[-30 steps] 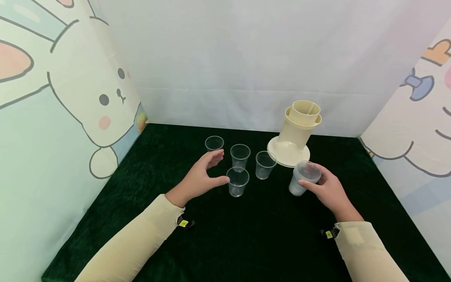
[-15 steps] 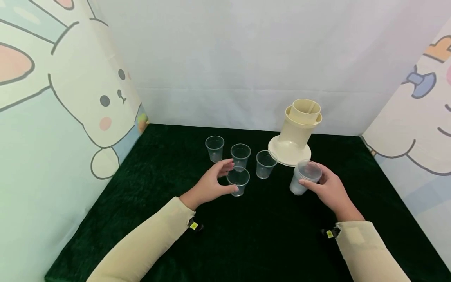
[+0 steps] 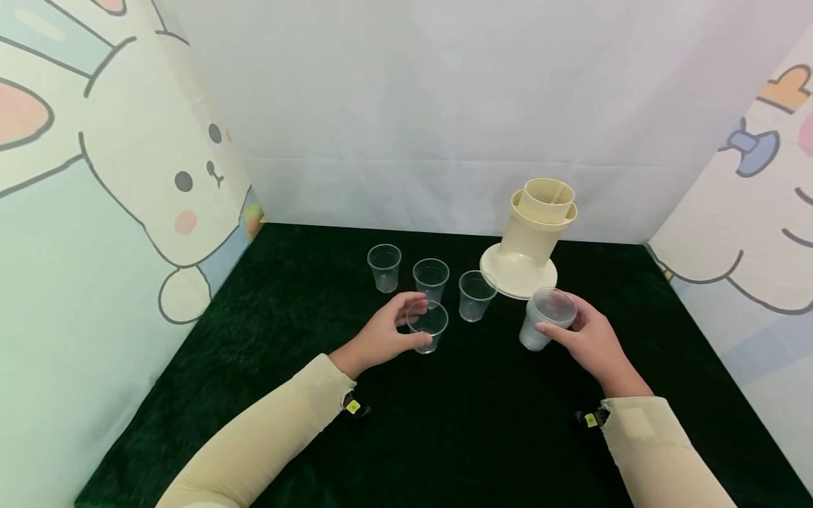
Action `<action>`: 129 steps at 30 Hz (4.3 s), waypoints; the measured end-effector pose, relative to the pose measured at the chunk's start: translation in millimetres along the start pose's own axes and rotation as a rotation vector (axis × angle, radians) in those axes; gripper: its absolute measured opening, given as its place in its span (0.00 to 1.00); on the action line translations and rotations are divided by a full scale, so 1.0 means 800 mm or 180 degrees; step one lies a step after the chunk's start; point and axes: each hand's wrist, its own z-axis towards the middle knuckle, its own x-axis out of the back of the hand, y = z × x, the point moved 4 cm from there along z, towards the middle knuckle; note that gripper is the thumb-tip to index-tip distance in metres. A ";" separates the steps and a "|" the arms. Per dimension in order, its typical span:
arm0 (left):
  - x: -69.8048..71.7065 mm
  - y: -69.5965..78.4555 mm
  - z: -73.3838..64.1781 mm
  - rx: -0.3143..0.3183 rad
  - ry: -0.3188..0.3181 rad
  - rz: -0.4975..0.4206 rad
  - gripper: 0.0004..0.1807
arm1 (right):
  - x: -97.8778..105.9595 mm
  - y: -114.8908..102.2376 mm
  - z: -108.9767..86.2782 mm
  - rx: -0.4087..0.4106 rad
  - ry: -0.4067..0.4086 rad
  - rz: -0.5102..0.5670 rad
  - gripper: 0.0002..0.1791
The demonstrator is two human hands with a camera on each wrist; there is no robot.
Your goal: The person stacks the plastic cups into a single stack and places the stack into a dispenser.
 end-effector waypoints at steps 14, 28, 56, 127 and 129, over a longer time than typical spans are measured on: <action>-0.001 0.005 0.007 -0.0076 -0.0033 -0.0064 0.40 | 0.000 0.001 0.000 -0.0060 -0.0031 0.0011 0.51; -0.015 0.067 0.031 -0.0205 -0.0467 -0.0057 0.37 | 0.000 0.002 0.002 -0.0054 -0.0059 0.0022 0.50; -0.095 0.178 0.127 -0.0669 -0.0791 -0.0236 0.36 | 0.000 0.001 0.001 0.0031 -0.0081 -0.0113 0.45; -0.167 0.105 0.150 -0.0120 -0.0686 0.0015 0.36 | -0.004 0.001 0.001 0.0175 -0.0025 -0.0052 0.41; -0.166 0.106 0.150 -0.0120 -0.0684 0.0008 0.36 | -0.004 0.002 0.001 0.0157 -0.0042 -0.0062 0.41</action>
